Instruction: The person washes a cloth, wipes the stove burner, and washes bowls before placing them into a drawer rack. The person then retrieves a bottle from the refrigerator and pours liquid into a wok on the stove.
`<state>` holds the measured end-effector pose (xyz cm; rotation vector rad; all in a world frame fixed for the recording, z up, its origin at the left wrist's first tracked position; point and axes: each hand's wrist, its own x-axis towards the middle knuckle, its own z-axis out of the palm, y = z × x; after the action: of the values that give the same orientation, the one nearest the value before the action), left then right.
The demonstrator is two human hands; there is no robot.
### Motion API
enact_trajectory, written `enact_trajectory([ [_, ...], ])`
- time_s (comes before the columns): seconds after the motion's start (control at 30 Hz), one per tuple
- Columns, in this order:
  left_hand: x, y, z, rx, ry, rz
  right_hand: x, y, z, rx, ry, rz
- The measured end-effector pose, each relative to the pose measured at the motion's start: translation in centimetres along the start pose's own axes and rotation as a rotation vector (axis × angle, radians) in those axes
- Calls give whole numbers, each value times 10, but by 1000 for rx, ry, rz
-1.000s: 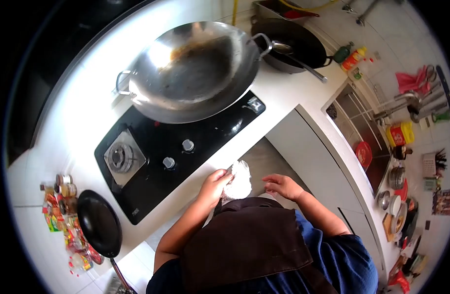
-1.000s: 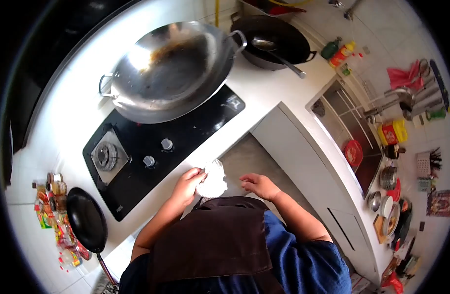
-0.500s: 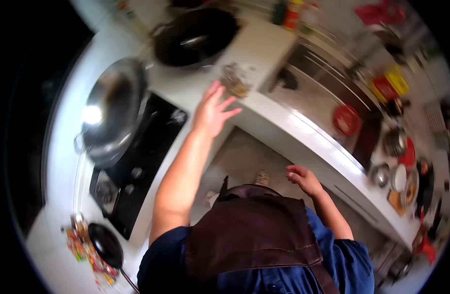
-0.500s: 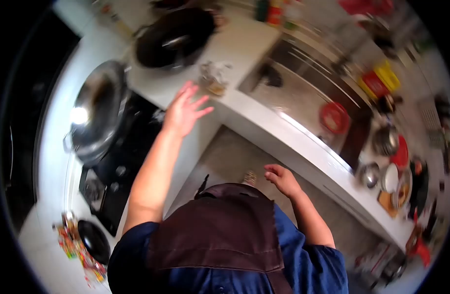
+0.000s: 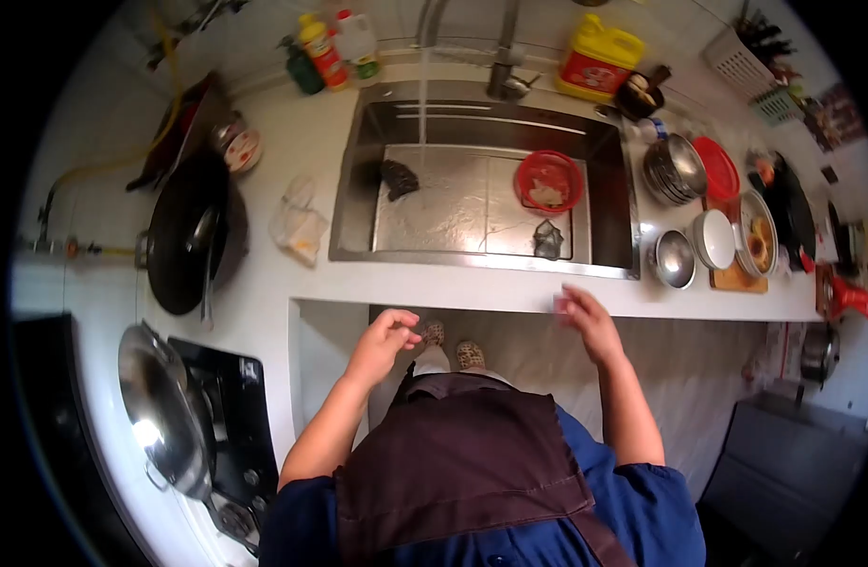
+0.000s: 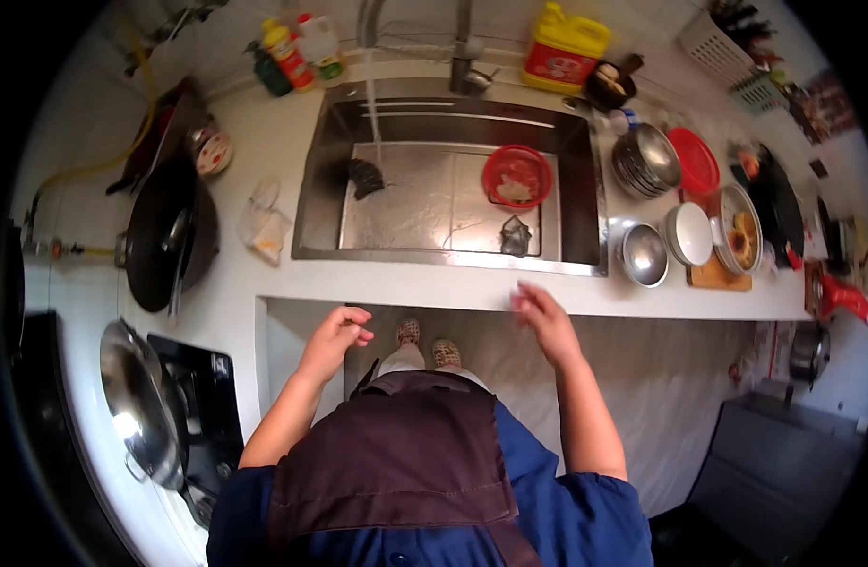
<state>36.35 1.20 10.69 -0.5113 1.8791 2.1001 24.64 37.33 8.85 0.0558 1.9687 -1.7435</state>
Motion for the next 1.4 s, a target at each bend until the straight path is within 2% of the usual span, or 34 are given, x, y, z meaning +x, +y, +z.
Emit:
enact_trajectory([
  [0.07, 11, 16, -2, 51, -61, 23, 46, -24, 2, 4, 14, -133],
  [0.13, 22, 18, -14, 47, -141, 12, 104, -60, 14, 202, 46, -202],
  [0.2, 30, 28, -24, 86, -131, -25, 155, -107, 29, 328, 32, -126],
  [0.3, 39, 34, -43, 70, -69, -11, 241, -139, 40, 316, 119, -83],
  [0.33, 41, 36, -49, 60, -28, -13, 276, -139, 43, 331, 130, -163],
  [0.4, 46, 40, -61, 51, 6, -10, 312, -158, 53, 366, 252, -180],
  [0.47, 50, 40, -70, 39, 18, -34, 341, -175, 59, 417, 268, -150],
  [0.57, 58, 39, -76, 43, 15, -71, 402, -167, 65, 323, 394, -226],
  [0.73, 75, 43, -67, 57, -11, -97, 440, -171, 89, 301, 699, -238],
  [0.8, 86, 43, -58, 54, -52, -102, 440, -182, 95, 296, 738, -208],
  [0.9, 94, 48, -35, 66, -68, -105, 414, -184, 93, 290, 642, -280],
  [1.0, 105, 53, 0, 88, -47, -99, 392, -195, 74, 340, 369, -203],
  [1.1, 115, 59, 46, 119, -32, -98, 398, -207, 72, 190, 265, -132],
  [1.2, 108, 64, 89, 167, -17, -108, 388, -201, 59, 195, 134, -174],
  [1.3, 101, 58, 122, 151, 20, -142, 375, -195, 37, 304, 95, -227],
  [1.4, 91, 63, 137, 260, 82, -114, 353, -180, 28, 105, 185, -277],
])
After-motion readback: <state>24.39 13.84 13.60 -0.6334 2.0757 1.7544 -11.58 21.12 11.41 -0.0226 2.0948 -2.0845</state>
